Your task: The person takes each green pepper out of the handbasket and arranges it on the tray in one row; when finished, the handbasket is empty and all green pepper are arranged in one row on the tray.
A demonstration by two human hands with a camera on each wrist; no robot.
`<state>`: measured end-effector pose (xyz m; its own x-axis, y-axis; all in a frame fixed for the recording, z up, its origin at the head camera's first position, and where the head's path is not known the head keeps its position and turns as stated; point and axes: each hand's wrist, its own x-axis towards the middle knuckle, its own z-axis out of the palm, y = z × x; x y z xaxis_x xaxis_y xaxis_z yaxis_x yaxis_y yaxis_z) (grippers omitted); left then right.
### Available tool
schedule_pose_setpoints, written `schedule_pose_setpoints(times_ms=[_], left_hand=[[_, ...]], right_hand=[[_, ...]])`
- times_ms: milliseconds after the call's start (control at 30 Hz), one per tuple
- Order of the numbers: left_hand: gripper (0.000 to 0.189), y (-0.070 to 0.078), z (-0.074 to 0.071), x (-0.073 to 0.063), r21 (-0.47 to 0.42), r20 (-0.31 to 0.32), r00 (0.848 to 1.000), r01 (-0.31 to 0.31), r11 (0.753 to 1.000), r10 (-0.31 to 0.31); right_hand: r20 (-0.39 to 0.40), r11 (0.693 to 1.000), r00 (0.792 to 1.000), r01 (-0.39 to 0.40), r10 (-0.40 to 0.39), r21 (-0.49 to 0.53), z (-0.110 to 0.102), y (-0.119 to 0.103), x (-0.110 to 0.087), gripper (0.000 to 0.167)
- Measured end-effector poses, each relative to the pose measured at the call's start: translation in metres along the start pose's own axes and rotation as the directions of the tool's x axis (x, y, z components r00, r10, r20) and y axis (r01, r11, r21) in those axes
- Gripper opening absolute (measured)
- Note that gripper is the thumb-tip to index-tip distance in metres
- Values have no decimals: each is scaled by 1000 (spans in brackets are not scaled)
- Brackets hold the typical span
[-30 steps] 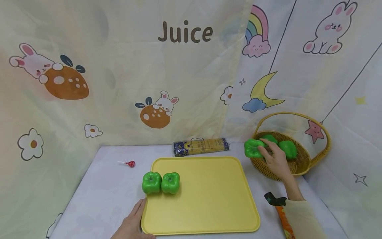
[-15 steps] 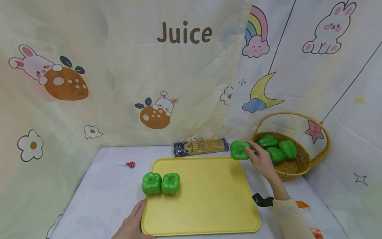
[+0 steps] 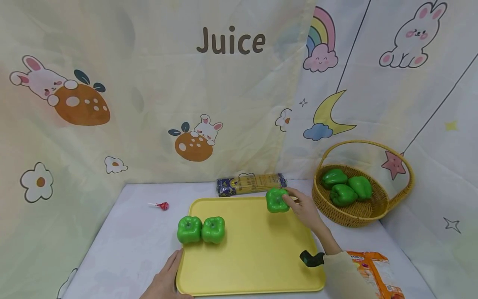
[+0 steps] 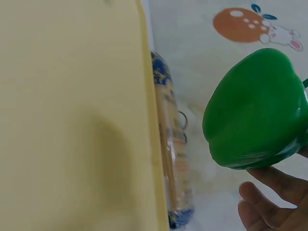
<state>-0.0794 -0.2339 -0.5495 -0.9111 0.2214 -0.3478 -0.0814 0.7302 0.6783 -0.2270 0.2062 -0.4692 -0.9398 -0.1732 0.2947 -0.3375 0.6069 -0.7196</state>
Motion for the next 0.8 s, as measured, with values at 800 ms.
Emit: schedule_pose_setpoints(times_ms=[800], left_hand=[[133, -1, 1, 0, -10, 3, 1000, -17, 1000, 17]], right_hand=[[171, 992, 984, -70, 51, 109, 80, -10, -17, 32]])
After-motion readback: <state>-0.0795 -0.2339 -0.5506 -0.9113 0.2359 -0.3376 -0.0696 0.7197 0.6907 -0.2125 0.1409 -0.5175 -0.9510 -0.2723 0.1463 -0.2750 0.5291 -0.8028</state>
